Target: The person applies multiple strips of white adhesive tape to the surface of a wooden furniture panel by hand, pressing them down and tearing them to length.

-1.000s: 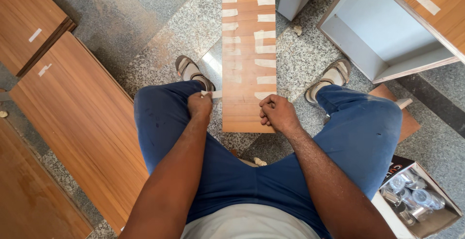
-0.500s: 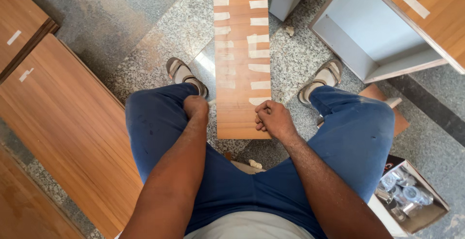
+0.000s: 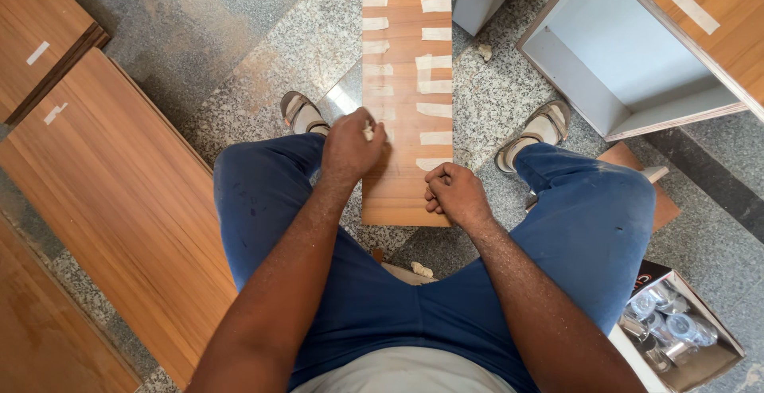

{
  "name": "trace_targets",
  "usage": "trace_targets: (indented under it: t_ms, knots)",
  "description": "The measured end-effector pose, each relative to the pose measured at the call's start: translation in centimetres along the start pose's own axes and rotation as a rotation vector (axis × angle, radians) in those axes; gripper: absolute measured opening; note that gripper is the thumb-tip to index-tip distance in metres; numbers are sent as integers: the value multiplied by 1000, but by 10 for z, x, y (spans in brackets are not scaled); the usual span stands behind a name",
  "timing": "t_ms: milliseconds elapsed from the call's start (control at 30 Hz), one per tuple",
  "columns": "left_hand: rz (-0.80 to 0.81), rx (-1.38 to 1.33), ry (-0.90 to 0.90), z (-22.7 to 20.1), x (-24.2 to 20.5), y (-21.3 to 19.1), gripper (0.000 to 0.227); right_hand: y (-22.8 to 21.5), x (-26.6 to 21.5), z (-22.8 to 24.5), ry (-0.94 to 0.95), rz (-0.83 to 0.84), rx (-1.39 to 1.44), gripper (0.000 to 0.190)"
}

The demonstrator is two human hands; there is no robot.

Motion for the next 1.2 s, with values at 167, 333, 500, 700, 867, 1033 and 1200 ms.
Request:
trace_targets:
  t_ms: [167, 333, 500, 700, 867, 1033, 1200]
  knots:
    - [221, 384, 115, -30, -14, 3, 27, 1, 0, -2, -5, 0, 15, 18]
    - [282, 382, 12, -29, -9, 4, 32, 0, -1, -5, 16, -13, 23, 18]
    - [276, 403, -36, -23, -1, 10, 34, 2, 1, -3, 1, -5, -5, 17]
    - [178, 308, -41, -23, 0, 9, 30, 0, -2, -3, -46, -25, 43, 17]
    - [138, 309, 83, -18, -12, 16, 29, 1, -1, -8, -29, -26, 51, 18]
    - [-80, 515, 336, -31, -13, 29, 21, 2, 1, -5, -14, -11, 14, 19]
    - [-4, 214, -84, -3, 0, 15, 18, 2, 1, -1, 11, 7, -12, 18]
Point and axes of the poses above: each hand's wrist, its own x-axis towards the middle knuckle, its own y-axis out of the palm, z = x × y, the point moved 6 cm from there along x, towards the middle knuckle, and after that the axes turned 11 degrees about -y, right-handed, at the moved point
